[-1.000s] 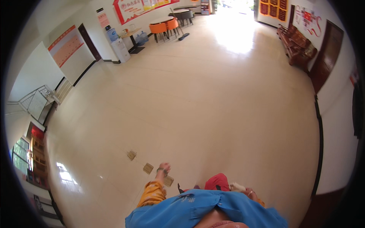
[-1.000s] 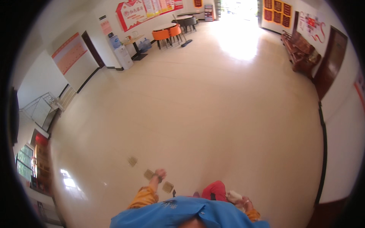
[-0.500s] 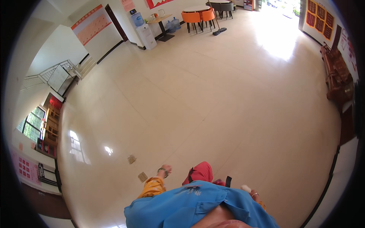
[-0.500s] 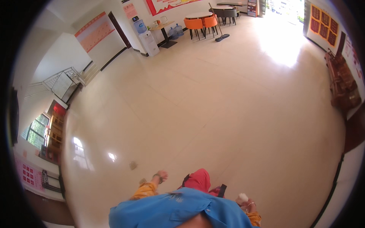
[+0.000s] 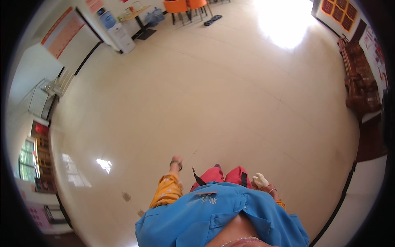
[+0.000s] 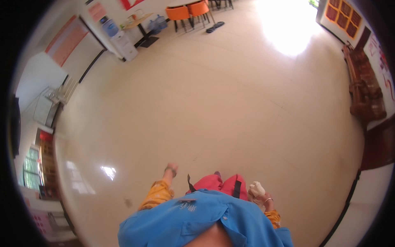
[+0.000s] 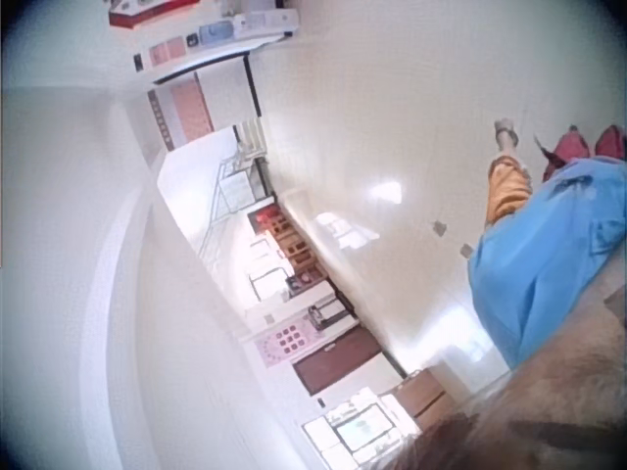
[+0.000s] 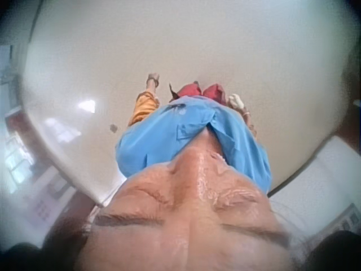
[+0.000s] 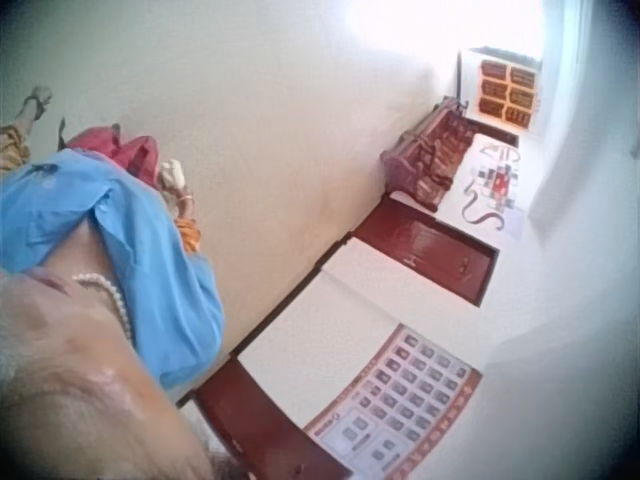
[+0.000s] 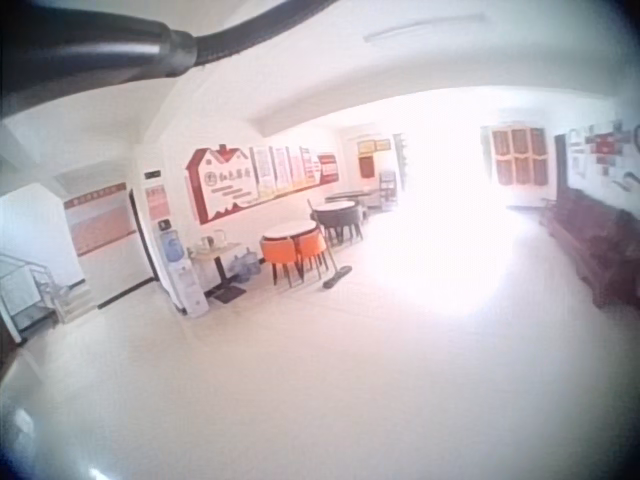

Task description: The person wipes the surfaces of several tables and a desk in a room using a white cloth. They move from a black rectangular table to a white round table, then to an orange round table, and finally to a wooden desk, wiping each surface thoroughly.

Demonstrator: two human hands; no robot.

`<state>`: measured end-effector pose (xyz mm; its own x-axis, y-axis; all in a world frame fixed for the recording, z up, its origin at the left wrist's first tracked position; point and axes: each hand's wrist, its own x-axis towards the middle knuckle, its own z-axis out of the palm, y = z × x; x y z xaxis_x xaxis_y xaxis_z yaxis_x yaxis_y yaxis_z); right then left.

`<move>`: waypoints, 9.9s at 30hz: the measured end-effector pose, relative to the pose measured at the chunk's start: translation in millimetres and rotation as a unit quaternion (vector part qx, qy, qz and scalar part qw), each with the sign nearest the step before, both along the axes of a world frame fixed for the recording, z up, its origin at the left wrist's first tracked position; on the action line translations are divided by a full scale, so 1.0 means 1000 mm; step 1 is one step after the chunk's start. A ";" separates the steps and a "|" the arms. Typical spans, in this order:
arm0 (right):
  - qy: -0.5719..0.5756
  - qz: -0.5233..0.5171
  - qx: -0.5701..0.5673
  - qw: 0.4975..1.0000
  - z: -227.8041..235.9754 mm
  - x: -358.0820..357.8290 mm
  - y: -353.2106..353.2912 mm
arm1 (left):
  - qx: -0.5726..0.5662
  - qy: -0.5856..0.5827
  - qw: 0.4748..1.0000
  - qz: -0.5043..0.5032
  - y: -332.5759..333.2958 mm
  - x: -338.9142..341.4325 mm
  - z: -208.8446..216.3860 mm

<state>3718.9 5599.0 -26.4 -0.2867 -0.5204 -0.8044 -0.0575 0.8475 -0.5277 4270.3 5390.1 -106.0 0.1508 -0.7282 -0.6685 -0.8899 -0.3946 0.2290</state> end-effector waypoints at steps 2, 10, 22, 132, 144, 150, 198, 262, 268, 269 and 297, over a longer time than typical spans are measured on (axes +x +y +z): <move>-0.001 -0.013 0.020 1.000 0.000 -0.012 -0.039 | -0.102 0.230 0.939 0.236 -0.129 -0.078 0.022; 0.000 -0.036 0.085 0.996 -0.025 -0.093 -0.208 | -0.114 0.302 0.946 -0.036 -0.423 -0.292 0.124; 0.140 0.168 -0.002 0.976 -0.001 -0.289 -0.725 | 0.019 0.079 0.801 0.593 -0.510 -0.165 0.085; -0.054 -0.308 0.183 0.932 -0.073 -2.189 -3.553 | 0.089 0.132 0.920 0.359 -3.698 -2.240 0.008; -0.102 -0.270 0.192 0.938 -0.099 -2.407 -3.808 | -0.028 0.326 0.935 -0.136 -4.142 -2.762 0.098; -0.116 -0.228 0.196 0.947 -0.104 -2.580 -3.986 | 0.090 0.165 0.982 -0.005 -4.250 -2.775 0.062; 0.148 0.123 0.090 0.977 -0.100 -3.287 -5.457 | 0.051 0.179 0.869 0.459 -5.150 -3.247 0.035; 0.001 0.886 0.238 0.397 -0.201 -2.965 -5.641 | -0.273 0.271 0.099 0.918 -4.929 -3.649 -0.028; 0.158 0.881 0.203 0.396 -0.195 -2.856 -5.527 | -0.358 0.280 0.105 0.885 -4.810 -3.499 -0.010; 0.168 0.879 0.196 0.401 -0.190 -2.827 -5.499 | -0.375 0.284 0.095 0.877 -4.787 -3.479 -0.008; 0.115 0.905 0.137 0.387 -0.166 -2.154 -4.758 | -0.292 0.144 -0.120 0.938 -4.072 -3.005 -0.012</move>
<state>1565.0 840.9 -192.0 0.2663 0.0596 -0.9620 -0.7058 -0.6676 -0.2368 1265.6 1318.1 -118.4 0.1667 0.4971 -0.8515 0.5233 0.6873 0.5037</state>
